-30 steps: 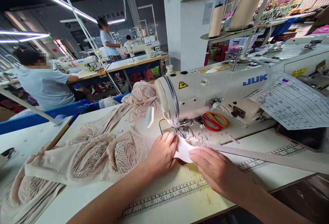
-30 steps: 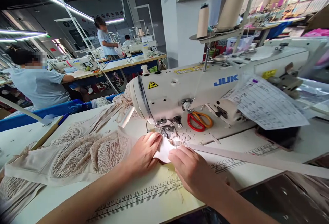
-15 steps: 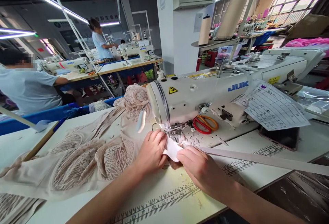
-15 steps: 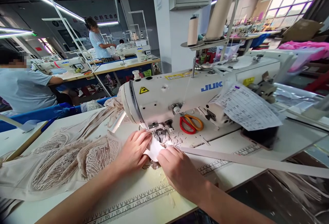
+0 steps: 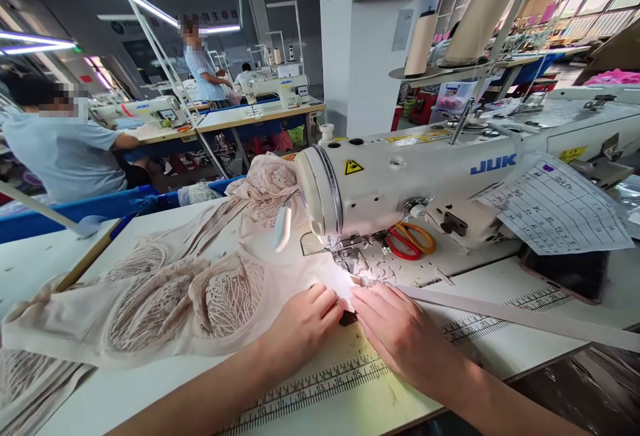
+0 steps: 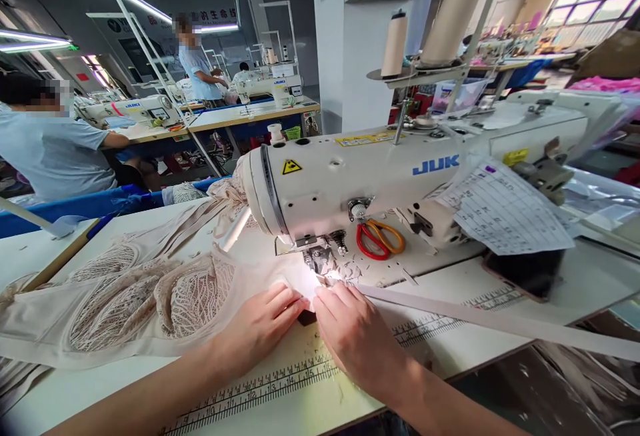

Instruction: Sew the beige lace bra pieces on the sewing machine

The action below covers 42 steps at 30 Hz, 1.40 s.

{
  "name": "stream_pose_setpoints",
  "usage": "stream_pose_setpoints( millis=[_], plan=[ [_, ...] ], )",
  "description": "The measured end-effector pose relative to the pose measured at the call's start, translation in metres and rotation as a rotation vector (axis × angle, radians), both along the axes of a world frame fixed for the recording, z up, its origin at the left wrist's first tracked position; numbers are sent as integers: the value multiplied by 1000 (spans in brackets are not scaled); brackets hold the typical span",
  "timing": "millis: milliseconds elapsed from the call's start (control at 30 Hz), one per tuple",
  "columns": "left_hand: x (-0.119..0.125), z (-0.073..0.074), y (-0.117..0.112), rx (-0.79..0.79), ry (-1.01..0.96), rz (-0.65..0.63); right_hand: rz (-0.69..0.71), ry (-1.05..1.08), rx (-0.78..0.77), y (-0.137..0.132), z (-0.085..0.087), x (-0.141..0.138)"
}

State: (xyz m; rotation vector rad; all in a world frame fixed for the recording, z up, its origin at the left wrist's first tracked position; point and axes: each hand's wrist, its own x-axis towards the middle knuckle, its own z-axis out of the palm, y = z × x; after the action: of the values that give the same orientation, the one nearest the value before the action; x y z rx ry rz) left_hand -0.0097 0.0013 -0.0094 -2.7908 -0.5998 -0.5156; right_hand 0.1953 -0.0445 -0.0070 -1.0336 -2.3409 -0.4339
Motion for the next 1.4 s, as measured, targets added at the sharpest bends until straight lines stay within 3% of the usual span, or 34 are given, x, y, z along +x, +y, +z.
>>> stream_pose_setpoints(
  millis=[300,733,1033,1400],
  plan=[
    [-6,10,16,-131,-25,-4,-40,-185,112,11,9,-10],
    [-11,5,42,-120,-98,2,-48,-177,114,23,4,-13],
    [-17,5,50,-189,-83,-42,6,-133,64,22,4,-8],
    [-16,-2,55,-123,-83,-65,22,-41,110,20,-4,-6]
  ],
)
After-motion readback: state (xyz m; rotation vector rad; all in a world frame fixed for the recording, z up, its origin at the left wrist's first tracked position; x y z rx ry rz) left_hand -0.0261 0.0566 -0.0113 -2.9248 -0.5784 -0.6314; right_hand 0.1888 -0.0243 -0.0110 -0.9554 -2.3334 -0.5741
